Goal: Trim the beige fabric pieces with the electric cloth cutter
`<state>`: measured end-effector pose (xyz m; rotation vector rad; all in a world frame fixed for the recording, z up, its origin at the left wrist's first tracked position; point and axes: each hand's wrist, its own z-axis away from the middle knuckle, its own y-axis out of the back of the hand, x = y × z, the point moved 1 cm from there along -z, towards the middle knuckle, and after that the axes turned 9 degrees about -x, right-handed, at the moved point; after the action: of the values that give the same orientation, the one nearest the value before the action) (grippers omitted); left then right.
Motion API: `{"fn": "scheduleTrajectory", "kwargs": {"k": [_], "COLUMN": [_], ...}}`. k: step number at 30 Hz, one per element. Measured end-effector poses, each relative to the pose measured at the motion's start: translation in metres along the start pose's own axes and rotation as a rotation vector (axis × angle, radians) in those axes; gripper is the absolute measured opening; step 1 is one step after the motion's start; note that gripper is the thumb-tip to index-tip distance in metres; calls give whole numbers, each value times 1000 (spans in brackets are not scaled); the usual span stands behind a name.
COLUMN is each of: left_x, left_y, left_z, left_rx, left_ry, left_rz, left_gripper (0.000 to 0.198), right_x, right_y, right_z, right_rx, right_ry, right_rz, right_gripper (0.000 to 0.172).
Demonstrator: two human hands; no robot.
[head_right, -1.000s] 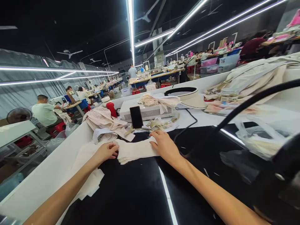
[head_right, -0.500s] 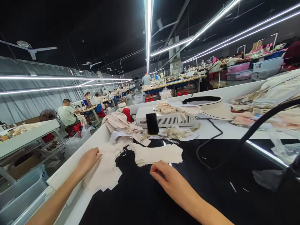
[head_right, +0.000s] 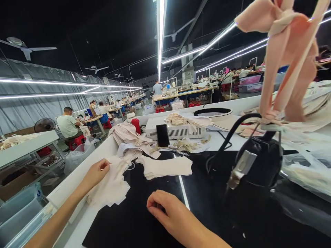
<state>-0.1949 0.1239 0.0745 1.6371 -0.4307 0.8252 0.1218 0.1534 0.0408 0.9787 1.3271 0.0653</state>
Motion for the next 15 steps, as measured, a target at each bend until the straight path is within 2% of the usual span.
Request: {"fn": "scheduleTrajectory", "kwargs": {"k": [3,5,6,9,10,11,15], "left_x": [25,40,47,63,66,68,70], "left_y": [-10,-21,-28,-46,-52,-58,-77], "left_z": [16,29,34,49,53,56,66], "left_rx": [-136,-248,-298,-444,-488,-526,-617], "left_ry": [-37,-34,-25,23,42,61,132], "left_rz": [300,482,559,720,754,779,823], "left_gripper": [25,26,28,29,28,27,22], "right_x": [-9,-11,-11,-9,-9,-10,-16], "right_y": [-10,-22,-28,-44,-46,-47,-36], "right_z": [0,0,-1,1,3,6,16], "right_rx": [-16,-59,-79,-69,-45,-16,149], "right_ry": [-37,-87,-113,-148,-141,-135,-154], "right_rz": [-79,-236,-342,-665,-750,-824,-1005], "right_gripper": [11,11,17,59,69,71,47]}}
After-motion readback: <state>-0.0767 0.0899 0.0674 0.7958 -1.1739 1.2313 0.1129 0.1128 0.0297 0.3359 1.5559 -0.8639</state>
